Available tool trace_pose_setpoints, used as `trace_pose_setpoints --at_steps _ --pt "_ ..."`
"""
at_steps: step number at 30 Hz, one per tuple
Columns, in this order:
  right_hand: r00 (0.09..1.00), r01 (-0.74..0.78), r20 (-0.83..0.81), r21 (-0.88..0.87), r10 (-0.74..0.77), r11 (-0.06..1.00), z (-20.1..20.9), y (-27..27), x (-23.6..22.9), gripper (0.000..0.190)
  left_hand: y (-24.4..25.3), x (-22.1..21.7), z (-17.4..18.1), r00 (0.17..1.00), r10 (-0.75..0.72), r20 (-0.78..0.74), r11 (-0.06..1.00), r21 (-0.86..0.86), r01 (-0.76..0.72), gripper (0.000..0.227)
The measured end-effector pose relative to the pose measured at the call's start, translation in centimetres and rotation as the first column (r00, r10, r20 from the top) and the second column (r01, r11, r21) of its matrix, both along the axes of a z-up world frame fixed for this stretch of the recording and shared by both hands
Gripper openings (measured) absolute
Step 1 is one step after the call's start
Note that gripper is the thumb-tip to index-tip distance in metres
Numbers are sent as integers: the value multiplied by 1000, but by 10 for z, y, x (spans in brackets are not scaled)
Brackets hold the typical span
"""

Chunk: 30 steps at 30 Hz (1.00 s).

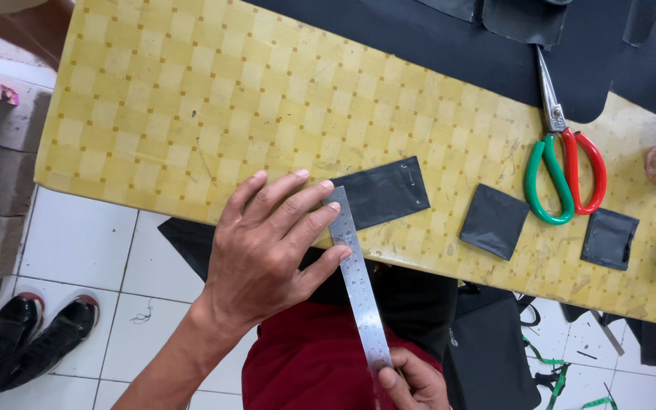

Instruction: The person uses a metal ruler and a small awl to mark straight lines on small black leather pieces. They align the ruler on the leather and press the awl along the edge to create guide marks.

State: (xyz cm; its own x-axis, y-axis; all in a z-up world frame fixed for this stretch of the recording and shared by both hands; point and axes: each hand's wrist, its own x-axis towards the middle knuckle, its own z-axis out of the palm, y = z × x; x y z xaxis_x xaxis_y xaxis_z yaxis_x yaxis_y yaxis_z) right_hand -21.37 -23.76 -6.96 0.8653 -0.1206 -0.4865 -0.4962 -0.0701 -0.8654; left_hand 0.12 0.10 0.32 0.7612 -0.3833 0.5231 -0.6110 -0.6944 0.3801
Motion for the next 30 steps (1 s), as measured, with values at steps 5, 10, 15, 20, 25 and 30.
trace_pose_setpoints --at_steps 5,10,15,20,25,30 --pt "982 121 138 78 -131 990 16 -12 9 45 1 0 -1 1000 -11 4 1000 10 11 32" --pt "916 11 401 -3 -9 1000 58 -44 28 53 1 0 -2 1000 -1 10 1000 -6 1 31" --pt "862 36 461 -472 212 881 122 -16 113 26 2 0 -2 1000 4 17 1000 -15 -3 31" --pt "627 -122 564 -610 537 783 127 11 204 30 2 0 0 1000 0 20 1000 -22 1 32" --pt "776 -329 398 -407 489 852 99 42 248 20 3 0 1 1000 -3 10 1000 -10 3 31" --pt "733 -366 333 -542 594 756 87 46 257 23 4 1 -1 1000 0 4 1000 -14 0 32"
